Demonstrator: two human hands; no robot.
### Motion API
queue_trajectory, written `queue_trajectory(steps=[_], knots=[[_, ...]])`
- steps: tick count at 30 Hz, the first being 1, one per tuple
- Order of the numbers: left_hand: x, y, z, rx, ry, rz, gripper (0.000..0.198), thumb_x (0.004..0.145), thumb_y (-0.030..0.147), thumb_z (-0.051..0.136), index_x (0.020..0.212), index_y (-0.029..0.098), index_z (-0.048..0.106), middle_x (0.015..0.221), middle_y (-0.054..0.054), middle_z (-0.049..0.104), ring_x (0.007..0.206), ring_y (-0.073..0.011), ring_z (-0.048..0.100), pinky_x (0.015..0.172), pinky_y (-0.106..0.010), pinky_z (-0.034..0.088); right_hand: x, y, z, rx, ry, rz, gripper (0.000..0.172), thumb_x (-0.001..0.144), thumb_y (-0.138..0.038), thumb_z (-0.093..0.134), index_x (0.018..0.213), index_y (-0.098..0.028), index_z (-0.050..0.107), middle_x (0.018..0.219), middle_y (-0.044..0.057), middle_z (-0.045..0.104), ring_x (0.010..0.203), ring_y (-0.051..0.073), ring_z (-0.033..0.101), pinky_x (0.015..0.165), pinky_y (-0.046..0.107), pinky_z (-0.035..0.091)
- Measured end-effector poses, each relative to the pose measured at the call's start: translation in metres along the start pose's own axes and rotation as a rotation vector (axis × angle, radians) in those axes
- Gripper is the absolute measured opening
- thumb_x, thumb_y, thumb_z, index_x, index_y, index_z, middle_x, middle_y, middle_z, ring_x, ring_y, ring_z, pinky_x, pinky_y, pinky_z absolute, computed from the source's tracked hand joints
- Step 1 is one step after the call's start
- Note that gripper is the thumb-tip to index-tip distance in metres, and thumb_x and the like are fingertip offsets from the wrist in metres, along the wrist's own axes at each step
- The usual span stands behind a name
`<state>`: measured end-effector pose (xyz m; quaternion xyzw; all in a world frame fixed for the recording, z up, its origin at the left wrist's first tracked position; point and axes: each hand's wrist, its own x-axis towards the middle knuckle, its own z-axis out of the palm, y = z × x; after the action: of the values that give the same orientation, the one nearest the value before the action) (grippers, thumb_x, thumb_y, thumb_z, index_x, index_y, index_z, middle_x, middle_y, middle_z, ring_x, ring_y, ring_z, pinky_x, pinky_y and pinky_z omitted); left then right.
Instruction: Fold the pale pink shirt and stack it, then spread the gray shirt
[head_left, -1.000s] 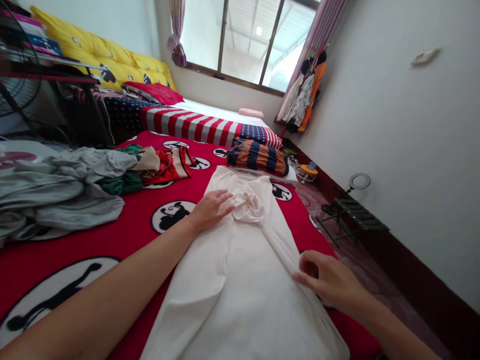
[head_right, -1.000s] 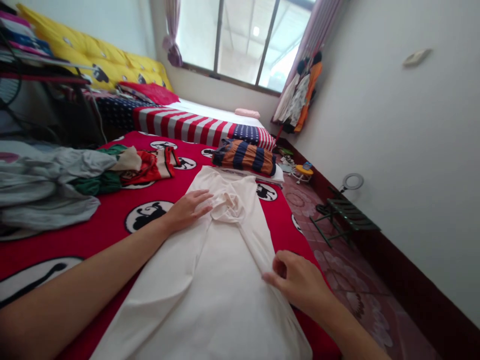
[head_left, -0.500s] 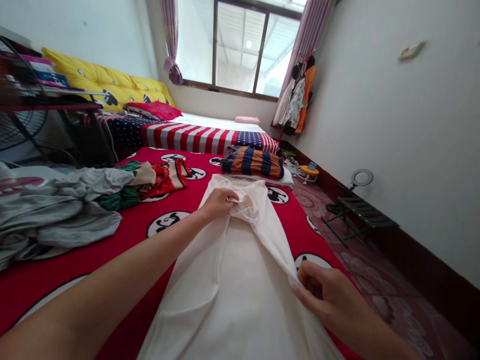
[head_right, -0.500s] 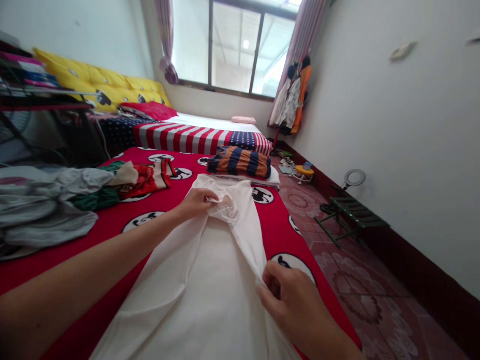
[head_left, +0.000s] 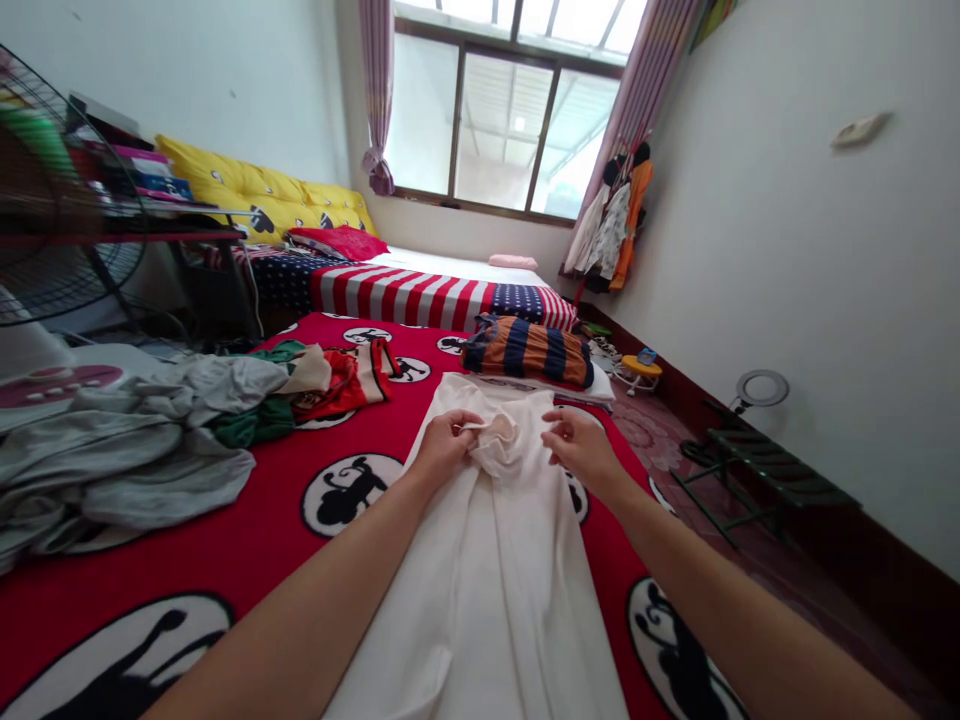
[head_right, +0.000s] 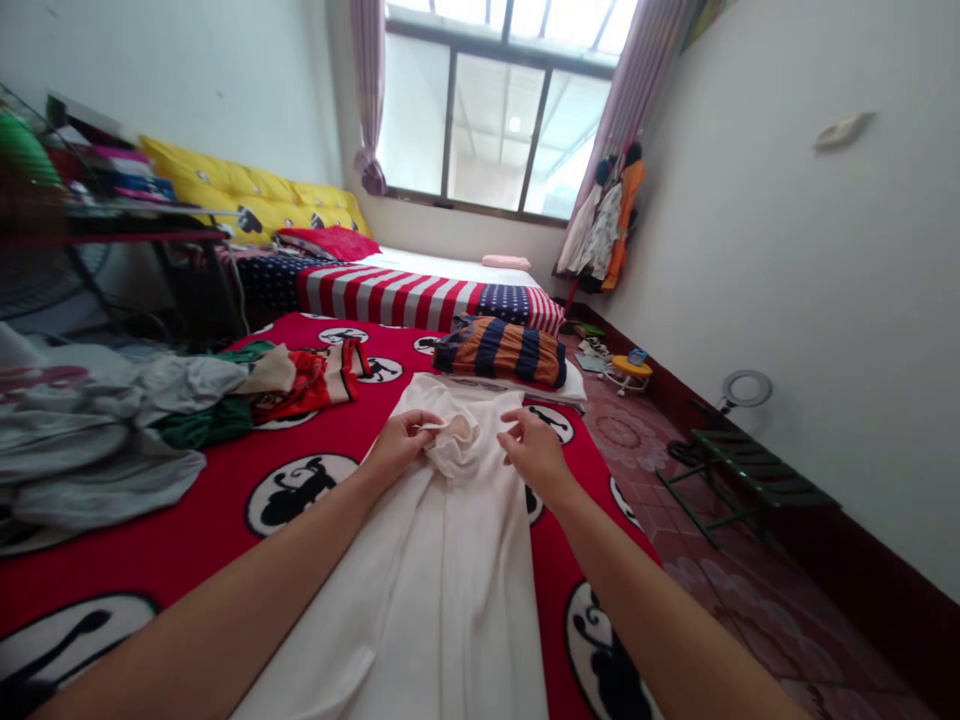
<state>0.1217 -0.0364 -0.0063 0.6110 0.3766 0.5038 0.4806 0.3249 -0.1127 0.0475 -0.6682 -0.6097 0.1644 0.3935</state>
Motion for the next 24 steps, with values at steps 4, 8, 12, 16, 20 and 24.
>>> queue_trajectory(steps=[4, 8, 12, 16, 20, 24], knots=[[-0.002, -0.004, 0.0, 0.051, -0.054, 0.123, 0.025, 0.065, 0.011, 0.053, 0.082, 0.015, 0.071, 0.083, -0.004, 0.069, 0.072, -0.0131, 0.061, 0.063, -0.021, 0.045, 0.055, 0.018, 0.015, -0.012, 0.029, 0.082, 0.042, 0.073, -0.011, 0.054, 0.114, -0.016, 0.059, 0.062, -0.003, 0.061, 0.045, 0.009, 0.058, 0.047, 0.019, 0.042], [-0.003, 0.0, -0.003, 0.087, -0.014, 0.202, 0.023, 0.068, 0.007, 0.052, 0.08, 0.016, 0.069, 0.082, -0.003, 0.067, 0.07, -0.0114, 0.058, 0.06, -0.019, 0.043, 0.086, 0.016, 0.021, -0.006, 0.009, 0.09, 0.035, 0.082, -0.021, 0.051, 0.114, -0.012, 0.062, 0.054, -0.003, 0.057, 0.039, 0.008, 0.049, 0.041, 0.019, 0.036], [-0.008, 0.013, -0.003, 0.159, -0.089, 0.347, 0.023, 0.068, 0.003, 0.051, 0.073, 0.016, 0.068, 0.081, -0.002, 0.064, 0.073, -0.011, 0.058, 0.058, -0.018, 0.04, 0.101, 0.011, 0.021, -0.016, -0.097, 0.064, 0.029, 0.074, -0.028, 0.065, 0.098, -0.014, 0.071, 0.047, -0.004, 0.055, 0.038, 0.008, 0.045, 0.039, 0.019, 0.031], [-0.01, 0.018, -0.003, 0.181, -0.09, 0.372, 0.025, 0.067, 0.0, 0.049, 0.071, 0.016, 0.068, 0.078, -0.001, 0.064, 0.074, -0.0109, 0.057, 0.057, -0.018, 0.04, 0.108, 0.013, 0.018, -0.048, -0.162, 0.081, 0.005, 0.057, -0.016, 0.072, 0.057, -0.013, 0.068, 0.037, -0.003, 0.05, 0.033, 0.008, 0.042, 0.035, 0.019, 0.027], [-0.002, 0.011, -0.004, 0.004, 0.1, 0.173, 0.024, 0.069, 0.005, 0.048, 0.08, 0.016, 0.068, 0.072, 0.0, 0.063, 0.061, -0.0098, 0.056, 0.051, -0.017, 0.043, 0.114, 0.013, 0.017, -0.016, 0.022, 0.106, 0.018, 0.07, -0.019, 0.059, 0.052, -0.015, 0.059, 0.036, -0.003, 0.048, 0.031, 0.006, 0.038, 0.034, 0.018, 0.025], [0.012, -0.003, -0.008, -0.253, 0.248, -0.089, 0.022, 0.071, 0.011, 0.05, 0.087, 0.015, 0.066, 0.075, -0.002, 0.062, 0.06, -0.0115, 0.06, 0.049, -0.02, 0.05, 0.107, 0.011, 0.035, 0.066, 0.112, 0.145, 0.009, 0.077, -0.017, 0.05, 0.073, -0.016, 0.058, 0.055, 0.002, 0.064, 0.039, 0.009, 0.053, 0.041, 0.019, 0.042]])
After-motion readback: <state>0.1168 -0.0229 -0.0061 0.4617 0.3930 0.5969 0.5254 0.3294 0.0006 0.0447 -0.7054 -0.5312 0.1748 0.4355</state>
